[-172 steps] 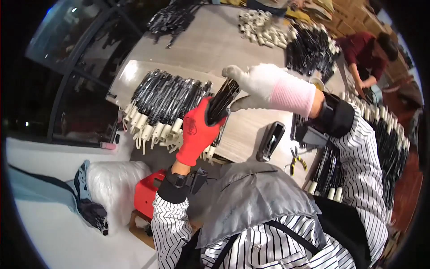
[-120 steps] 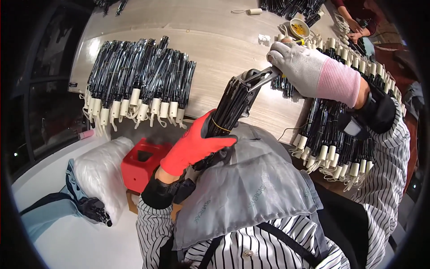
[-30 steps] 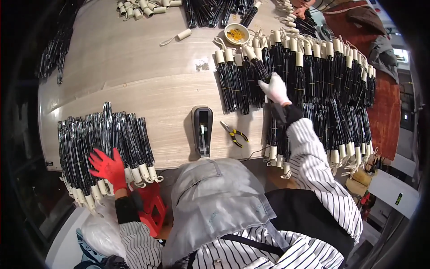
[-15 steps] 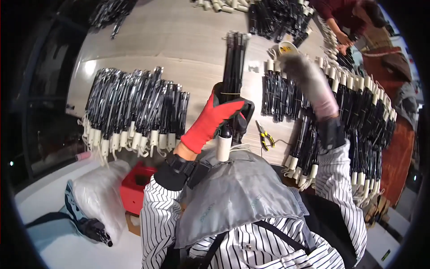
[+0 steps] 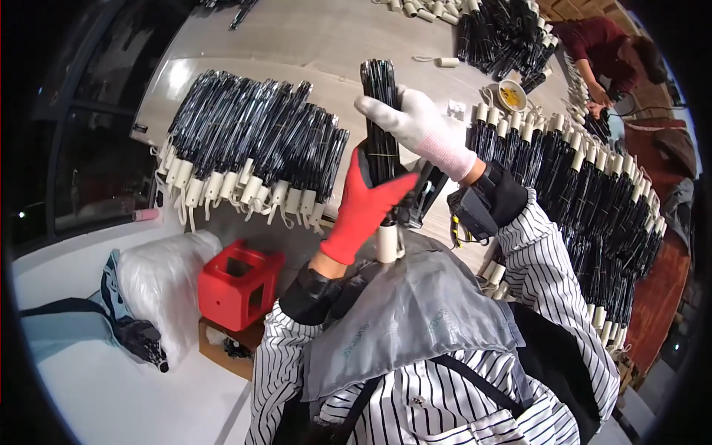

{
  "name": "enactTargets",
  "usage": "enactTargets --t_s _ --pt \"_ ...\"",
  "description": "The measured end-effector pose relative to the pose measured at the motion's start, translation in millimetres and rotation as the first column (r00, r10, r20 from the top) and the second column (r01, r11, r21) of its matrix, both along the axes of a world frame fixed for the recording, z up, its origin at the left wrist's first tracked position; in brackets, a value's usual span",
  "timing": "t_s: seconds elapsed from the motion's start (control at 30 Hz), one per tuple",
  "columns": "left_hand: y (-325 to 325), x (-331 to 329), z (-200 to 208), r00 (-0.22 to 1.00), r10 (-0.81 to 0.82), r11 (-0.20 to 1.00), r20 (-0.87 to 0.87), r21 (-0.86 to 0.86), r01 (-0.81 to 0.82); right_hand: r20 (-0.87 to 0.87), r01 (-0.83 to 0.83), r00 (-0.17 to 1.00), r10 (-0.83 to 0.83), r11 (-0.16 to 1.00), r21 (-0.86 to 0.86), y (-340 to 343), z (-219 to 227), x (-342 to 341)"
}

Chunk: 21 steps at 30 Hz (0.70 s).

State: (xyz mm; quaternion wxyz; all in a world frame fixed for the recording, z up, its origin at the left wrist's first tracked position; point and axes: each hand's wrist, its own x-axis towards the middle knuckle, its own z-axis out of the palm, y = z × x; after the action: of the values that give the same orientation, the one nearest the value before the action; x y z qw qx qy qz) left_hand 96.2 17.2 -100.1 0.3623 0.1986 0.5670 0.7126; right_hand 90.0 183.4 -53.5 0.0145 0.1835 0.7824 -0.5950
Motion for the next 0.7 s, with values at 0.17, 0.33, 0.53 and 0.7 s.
enactTargets --t_s 0.17,0.33,0.53,0.7 --pt "-21.4 1.4 3.0 0.95 0.113 0.993 0.292 -0.062 -0.099 -0.347 0.042 0.938 0.005 0.991 0.128 -9.5 -3.1 18.5" --pt "-41.4 -4.0 3.2 0.97 0.104 0.993 0.22 0.032 -0.114 -0.409 -0.046 0.817 0.406 0.754 0.655 -29.8 8.5 39.5" --pt "-50.0 -7.7 -9.9 0.995 0.099 0.992 -0.027 0.075 -0.097 -0.357 -0.071 0.683 0.637 0.545 0.836 -35.4 7.2 36.4" --pt "-28.4 -0.3 5.5 0.975 0.175 0.984 -0.139 -0.016 -0.179 -0.445 -0.03 0.734 0.512 0.68 0.733 -35.8 5.2 38.2"
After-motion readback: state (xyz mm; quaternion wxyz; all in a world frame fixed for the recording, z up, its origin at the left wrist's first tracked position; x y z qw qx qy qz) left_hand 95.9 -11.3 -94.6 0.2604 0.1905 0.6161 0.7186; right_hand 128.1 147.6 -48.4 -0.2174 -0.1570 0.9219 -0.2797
